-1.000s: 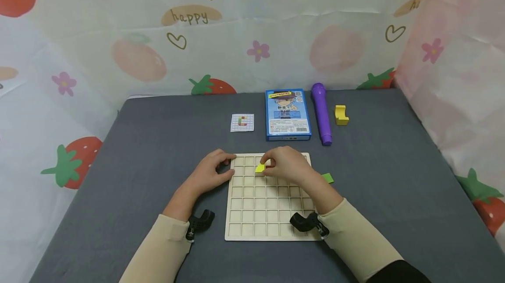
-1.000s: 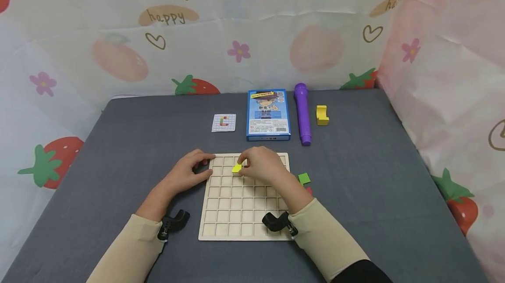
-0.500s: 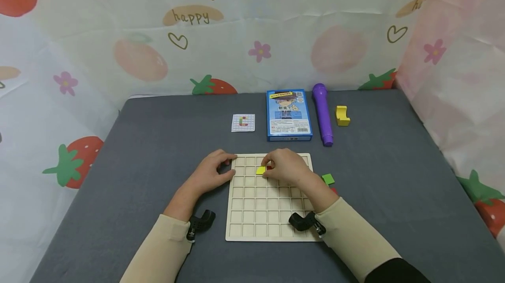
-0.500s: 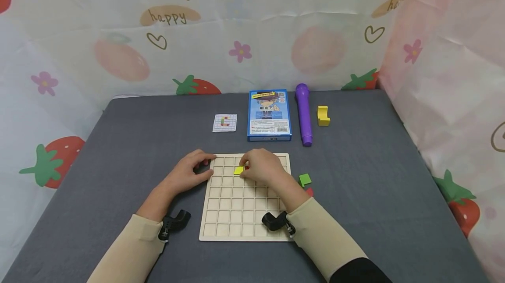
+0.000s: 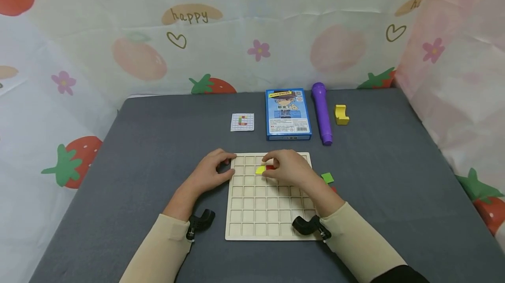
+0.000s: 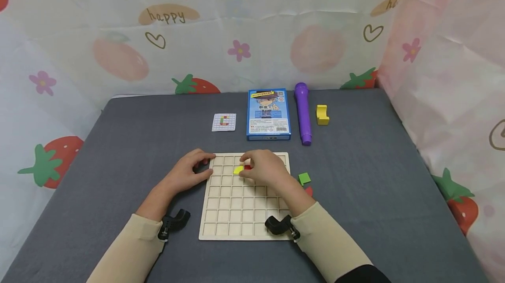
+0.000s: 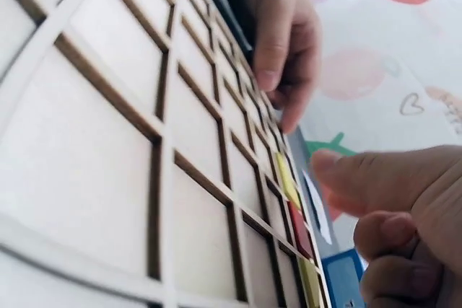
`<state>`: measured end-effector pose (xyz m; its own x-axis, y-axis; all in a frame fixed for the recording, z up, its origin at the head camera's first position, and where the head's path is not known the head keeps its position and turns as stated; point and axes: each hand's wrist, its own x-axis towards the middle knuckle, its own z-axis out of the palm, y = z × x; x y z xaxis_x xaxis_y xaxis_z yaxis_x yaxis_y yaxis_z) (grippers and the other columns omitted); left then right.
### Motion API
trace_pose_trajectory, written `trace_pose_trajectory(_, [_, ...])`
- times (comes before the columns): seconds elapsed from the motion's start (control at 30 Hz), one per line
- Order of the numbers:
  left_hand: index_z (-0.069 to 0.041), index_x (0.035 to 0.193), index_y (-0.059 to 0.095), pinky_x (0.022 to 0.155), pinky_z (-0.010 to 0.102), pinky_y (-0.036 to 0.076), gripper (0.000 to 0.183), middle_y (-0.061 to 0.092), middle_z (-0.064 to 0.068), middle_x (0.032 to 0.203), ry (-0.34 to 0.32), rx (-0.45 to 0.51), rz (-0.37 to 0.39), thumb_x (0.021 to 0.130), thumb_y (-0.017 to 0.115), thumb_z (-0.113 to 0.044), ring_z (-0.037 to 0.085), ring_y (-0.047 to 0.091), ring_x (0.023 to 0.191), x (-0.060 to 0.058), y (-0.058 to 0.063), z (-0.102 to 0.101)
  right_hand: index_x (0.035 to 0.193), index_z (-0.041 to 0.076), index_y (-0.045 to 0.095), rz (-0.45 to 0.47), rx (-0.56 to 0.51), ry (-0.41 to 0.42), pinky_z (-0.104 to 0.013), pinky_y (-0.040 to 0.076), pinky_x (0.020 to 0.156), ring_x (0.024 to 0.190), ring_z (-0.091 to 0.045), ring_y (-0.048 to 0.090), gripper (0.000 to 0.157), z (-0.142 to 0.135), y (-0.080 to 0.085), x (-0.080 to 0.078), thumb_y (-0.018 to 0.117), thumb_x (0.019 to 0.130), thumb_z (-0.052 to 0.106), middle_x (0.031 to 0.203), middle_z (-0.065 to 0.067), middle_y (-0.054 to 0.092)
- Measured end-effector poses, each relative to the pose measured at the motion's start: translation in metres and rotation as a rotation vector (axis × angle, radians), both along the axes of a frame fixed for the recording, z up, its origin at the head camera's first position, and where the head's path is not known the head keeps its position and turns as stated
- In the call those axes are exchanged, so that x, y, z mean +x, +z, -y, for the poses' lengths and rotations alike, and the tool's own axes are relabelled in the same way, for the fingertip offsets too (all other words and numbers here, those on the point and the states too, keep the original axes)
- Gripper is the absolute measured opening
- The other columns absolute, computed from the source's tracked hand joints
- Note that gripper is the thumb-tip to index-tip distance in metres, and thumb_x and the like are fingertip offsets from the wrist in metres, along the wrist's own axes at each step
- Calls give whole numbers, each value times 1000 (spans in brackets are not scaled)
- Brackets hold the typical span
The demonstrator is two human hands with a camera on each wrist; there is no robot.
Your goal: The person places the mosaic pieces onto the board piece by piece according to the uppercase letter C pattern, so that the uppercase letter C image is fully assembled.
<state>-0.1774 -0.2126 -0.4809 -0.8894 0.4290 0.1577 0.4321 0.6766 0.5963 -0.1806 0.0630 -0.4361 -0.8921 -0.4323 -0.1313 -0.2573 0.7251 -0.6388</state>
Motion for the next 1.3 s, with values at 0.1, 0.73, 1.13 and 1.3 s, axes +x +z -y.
trace_pose_trajectory(0.1, [-6,132,69,74,38,40,40,57,3,98,1,1,-3,94,75,-16,18,46,79,0,0,0,121,11,75,31,-125,-16,-32,39,62,66,-15,47,35,-9,0,3,82,89,23,72,0,53])
trace_pose_trajectory(0.73, [-6,131,69,74,38,40,39,56,3,97,-4,8,-16,94,75,-16,18,46,80,-1,-4,0,127,5,70,91,-350,-197,-30,30,54,63,-18,37,38,-91,12,26,76,96,25,74,-3,44])
trace_pose_trajectory(1.13, [-6,131,69,74,38,40,38,55,2,97,5,3,-7,95,74,-17,18,45,79,-2,-4,-1,130,1,68,159,-236,-163,-29,33,56,67,-17,43,43,-145,4,32,77,94,22,80,-4,48])
trace_pose_trajectory(1.3, [-7,131,69,75,39,40,38,56,2,98,2,7,-3,95,74,-17,18,46,81,-1,-3,-1,127,-3,68,221,-272,-100,-27,34,59,68,-15,45,43,-152,0,35,80,90,13,81,-5,48])
